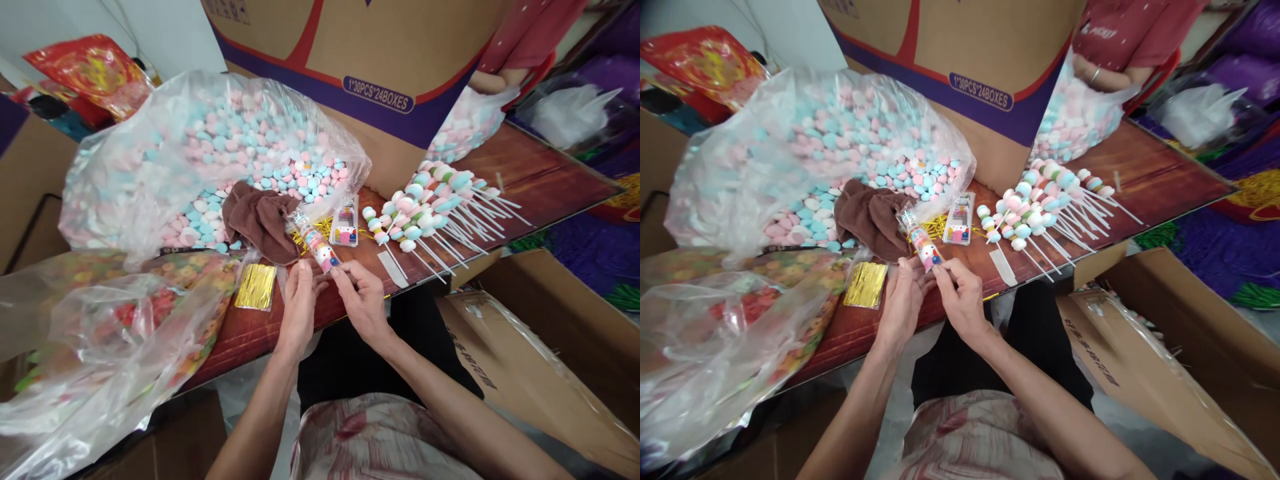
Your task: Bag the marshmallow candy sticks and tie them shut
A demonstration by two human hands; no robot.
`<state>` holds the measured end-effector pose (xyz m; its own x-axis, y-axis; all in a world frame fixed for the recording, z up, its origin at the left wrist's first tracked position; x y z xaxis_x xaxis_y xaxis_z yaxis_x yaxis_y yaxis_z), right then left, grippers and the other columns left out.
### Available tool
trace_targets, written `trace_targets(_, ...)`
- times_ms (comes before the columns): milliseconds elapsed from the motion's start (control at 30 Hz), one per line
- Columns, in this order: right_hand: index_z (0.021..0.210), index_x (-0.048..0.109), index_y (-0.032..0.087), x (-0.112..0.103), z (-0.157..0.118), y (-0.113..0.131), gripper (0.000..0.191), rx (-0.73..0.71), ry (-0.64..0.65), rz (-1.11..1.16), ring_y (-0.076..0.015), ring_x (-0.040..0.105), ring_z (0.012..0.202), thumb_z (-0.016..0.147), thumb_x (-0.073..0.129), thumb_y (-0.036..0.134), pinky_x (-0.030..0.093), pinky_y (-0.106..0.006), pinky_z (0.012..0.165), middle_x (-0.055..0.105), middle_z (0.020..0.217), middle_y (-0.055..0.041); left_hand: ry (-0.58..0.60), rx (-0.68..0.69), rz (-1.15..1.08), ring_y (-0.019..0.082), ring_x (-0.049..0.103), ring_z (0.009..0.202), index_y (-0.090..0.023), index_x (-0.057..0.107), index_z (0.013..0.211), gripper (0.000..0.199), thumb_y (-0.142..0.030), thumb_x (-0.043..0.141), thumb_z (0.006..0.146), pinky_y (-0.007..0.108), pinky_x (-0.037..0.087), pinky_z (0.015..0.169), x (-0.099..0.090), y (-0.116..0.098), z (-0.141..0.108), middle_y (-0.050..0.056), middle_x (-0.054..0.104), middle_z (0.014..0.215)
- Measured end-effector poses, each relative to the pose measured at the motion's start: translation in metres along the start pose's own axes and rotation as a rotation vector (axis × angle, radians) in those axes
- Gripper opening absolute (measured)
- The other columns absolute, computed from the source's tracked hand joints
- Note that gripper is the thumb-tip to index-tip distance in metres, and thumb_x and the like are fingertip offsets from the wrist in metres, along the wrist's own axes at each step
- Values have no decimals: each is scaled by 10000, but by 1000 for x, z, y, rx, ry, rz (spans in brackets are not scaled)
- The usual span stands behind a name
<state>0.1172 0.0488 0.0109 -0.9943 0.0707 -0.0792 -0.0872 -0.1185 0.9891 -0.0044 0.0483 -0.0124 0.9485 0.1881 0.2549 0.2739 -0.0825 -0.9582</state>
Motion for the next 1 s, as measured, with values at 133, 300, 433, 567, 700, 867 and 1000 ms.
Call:
trace_targets(133, 773, 595, 182, 11, -7, -4, 231, 79, 165, 54, -107, 425, 567, 936, 523, 330, 357, -239, 540, 489, 623, 31, 61, -73, -136, 219, 694, 931, -164, 609, 978, 337, -482, 628, 867, 355, 545, 814, 10, -4, 9, 122, 709, 1036)
trace_targets(300, 676, 534, 176, 9, -16, -13, 292, 186, 284, 142, -93, 384, 531, 926, 543, 327, 310, -237, 520, 471, 578, 41, 86, -118, -218, 247, 705, 966, -158, 645, 985, 297, -397, 710, 822, 388, 535, 860, 11, -2, 10, 134, 721, 1080)
trace_targets(433, 637, 512, 174, 7, -12, -14, 315, 173, 257, 171, -88, 363, 526, 917, 554, 311, 286, -236, 513, 460, 569, 41, 119, -168, -199, 267, 692, 990, -109, 700, 934, 301, -396, 671, 848, 392, 504, 909, 16, 12, 4, 161, 738, 1023)
trace_targets(567, 627, 505, 174, 9, -7, -11, 341, 128, 230, 157, -93, 382, 540, 932, 539, 323, 312, -243, 541, 447, 563, 40, 156, -78, -12, 253, 672, 1021, -123, 739, 997, 299, -379, 652, 869, 361, 464, 953, 13, 8, 2, 132, 742, 1053)
trace_targets(700, 617, 498, 173, 12, -7, -13, 358, 146, 243, 191, -93, 382, 552, 932, 544, 338, 310, -242, 551, 441, 566, 38, 248, -102, 22, 253, 647, 1073, -127, 747, 1036, 320, -386, 663, 867, 356, 433, 998, 10, 3, 1, 132, 728, 1107)
trace_targets(867, 728, 579, 167, 17, -9, -18, 238, 264, 284, 344, -76, 318, 515, 892, 594, 339, 223, -221, 481, 428, 554, 51, 220, -197, -202, 270, 629, 1130, -146, 709, 1096, 412, -463, 694, 834, 396, 439, 1009, 8, -1, 2, 154, 688, 1199)
trace_targets(1000, 758, 605, 156, 23, -13, -22, 231, 337, 293, 401, -59, 272, 474, 878, 610, 353, 172, -212, 450, 399, 521, 65, 125, -187, -348, 274, 657, 1088, -146, 682, 1040, 437, -517, 698, 811, 394, 479, 952, 8, -5, 3, 151, 714, 1117)
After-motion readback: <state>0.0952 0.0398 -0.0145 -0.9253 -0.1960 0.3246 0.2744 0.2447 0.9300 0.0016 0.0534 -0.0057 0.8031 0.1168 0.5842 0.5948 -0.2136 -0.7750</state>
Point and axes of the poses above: each hand's wrist, its own z-axis towards the middle knuckle, its own x-axis out of the palm, y = z × x, the point moved 8 cm from there along z, towards the middle knuckle
